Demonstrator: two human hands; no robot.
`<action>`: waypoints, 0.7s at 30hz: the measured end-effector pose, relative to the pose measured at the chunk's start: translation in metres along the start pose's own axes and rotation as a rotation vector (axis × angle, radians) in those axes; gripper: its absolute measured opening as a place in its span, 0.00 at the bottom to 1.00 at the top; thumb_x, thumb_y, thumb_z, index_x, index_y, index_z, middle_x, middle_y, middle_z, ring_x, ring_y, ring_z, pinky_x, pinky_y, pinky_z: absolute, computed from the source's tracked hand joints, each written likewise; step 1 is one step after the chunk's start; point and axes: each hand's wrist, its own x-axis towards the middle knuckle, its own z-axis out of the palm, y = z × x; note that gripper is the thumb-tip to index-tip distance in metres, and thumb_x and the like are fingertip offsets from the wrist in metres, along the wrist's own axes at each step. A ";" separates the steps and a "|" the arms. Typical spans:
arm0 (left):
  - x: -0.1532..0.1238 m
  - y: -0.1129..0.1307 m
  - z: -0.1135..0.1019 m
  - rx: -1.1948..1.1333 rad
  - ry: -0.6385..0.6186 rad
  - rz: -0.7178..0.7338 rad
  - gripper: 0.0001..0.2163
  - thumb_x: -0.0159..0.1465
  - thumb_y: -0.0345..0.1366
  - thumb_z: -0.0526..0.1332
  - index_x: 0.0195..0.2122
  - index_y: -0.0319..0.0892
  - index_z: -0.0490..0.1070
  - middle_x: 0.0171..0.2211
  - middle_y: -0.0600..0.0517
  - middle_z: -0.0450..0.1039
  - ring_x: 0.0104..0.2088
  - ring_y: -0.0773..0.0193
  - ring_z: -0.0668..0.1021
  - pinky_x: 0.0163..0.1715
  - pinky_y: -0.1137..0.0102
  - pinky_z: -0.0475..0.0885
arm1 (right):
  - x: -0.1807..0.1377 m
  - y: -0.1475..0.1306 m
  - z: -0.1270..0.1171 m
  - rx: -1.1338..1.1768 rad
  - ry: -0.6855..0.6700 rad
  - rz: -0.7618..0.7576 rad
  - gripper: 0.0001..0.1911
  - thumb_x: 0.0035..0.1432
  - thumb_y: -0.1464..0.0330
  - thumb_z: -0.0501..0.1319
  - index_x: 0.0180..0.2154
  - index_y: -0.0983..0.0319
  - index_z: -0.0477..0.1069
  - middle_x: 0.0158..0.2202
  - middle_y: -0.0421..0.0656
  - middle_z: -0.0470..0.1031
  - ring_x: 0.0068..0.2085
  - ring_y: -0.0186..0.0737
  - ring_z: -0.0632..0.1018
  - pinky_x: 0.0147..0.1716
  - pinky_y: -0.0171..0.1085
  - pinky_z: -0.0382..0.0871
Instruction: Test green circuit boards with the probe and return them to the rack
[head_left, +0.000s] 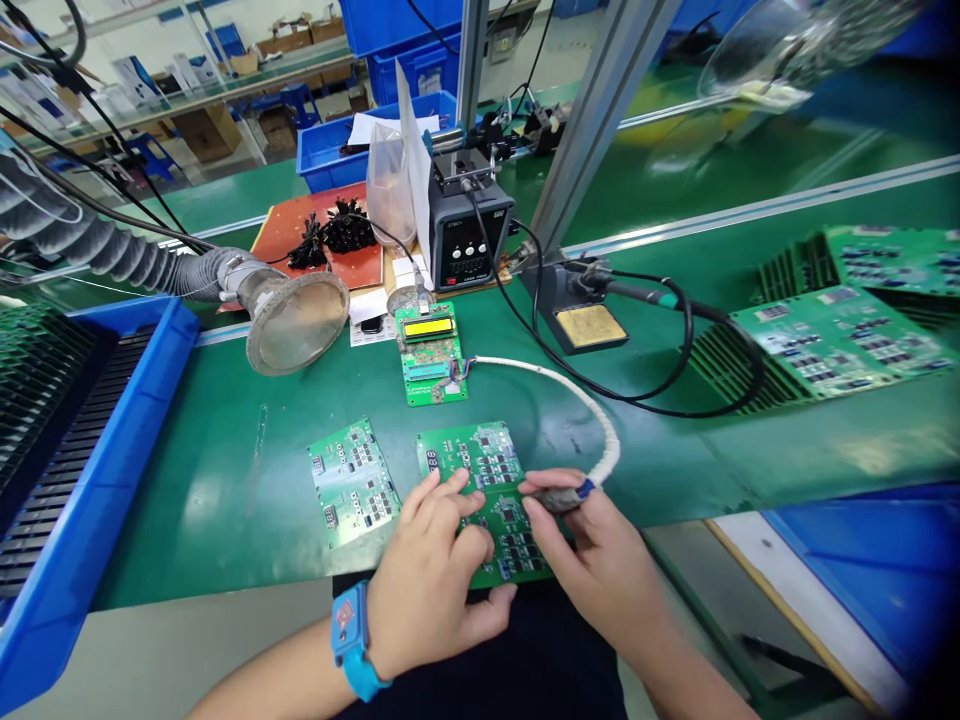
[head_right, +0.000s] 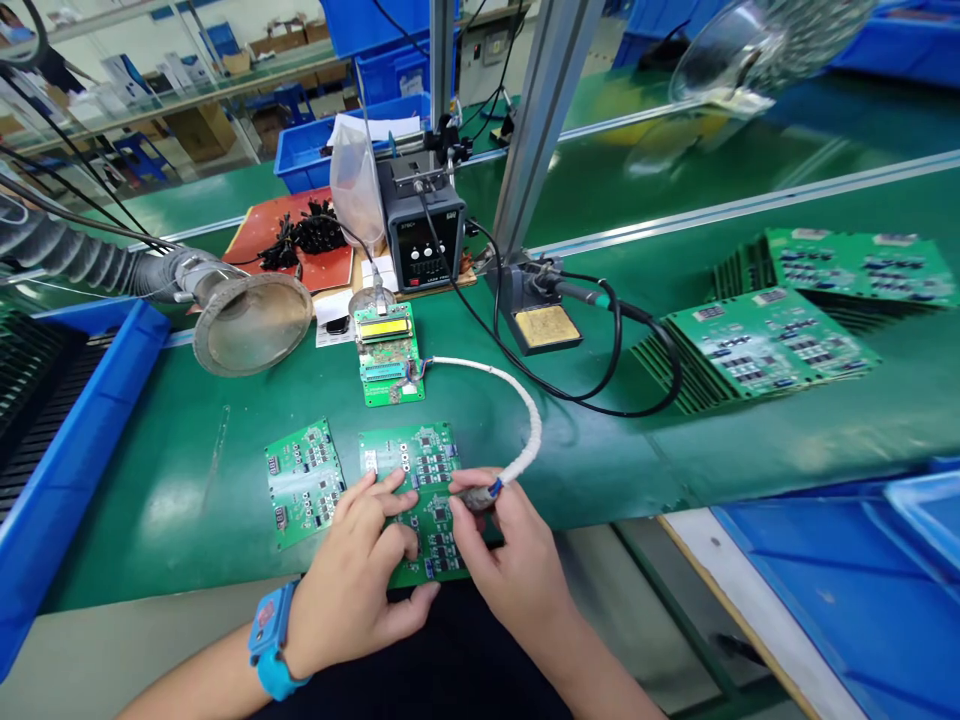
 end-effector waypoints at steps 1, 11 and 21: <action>0.000 0.000 0.000 0.000 -0.001 -0.001 0.08 0.56 0.34 0.63 0.34 0.43 0.65 0.45 0.44 0.70 0.59 0.47 0.68 0.60 0.46 0.60 | 0.000 0.000 0.001 -0.003 0.011 -0.006 0.05 0.62 0.70 0.57 0.41 0.57 0.66 0.36 0.43 0.74 0.34 0.38 0.79 0.32 0.34 0.75; -0.002 -0.001 0.002 -0.007 0.006 0.001 0.07 0.56 0.36 0.63 0.34 0.43 0.65 0.45 0.44 0.70 0.59 0.47 0.68 0.59 0.45 0.61 | -0.004 0.007 -0.001 0.044 -0.017 0.006 0.05 0.64 0.69 0.56 0.43 0.57 0.67 0.38 0.43 0.72 0.39 0.39 0.77 0.37 0.35 0.73; 0.002 -0.002 -0.012 0.018 -0.128 0.047 0.17 0.61 0.42 0.65 0.46 0.39 0.66 0.50 0.41 0.69 0.61 0.44 0.65 0.60 0.45 0.60 | -0.006 0.006 -0.001 0.039 -0.010 -0.009 0.05 0.64 0.69 0.55 0.42 0.56 0.66 0.38 0.43 0.71 0.39 0.38 0.76 0.37 0.34 0.73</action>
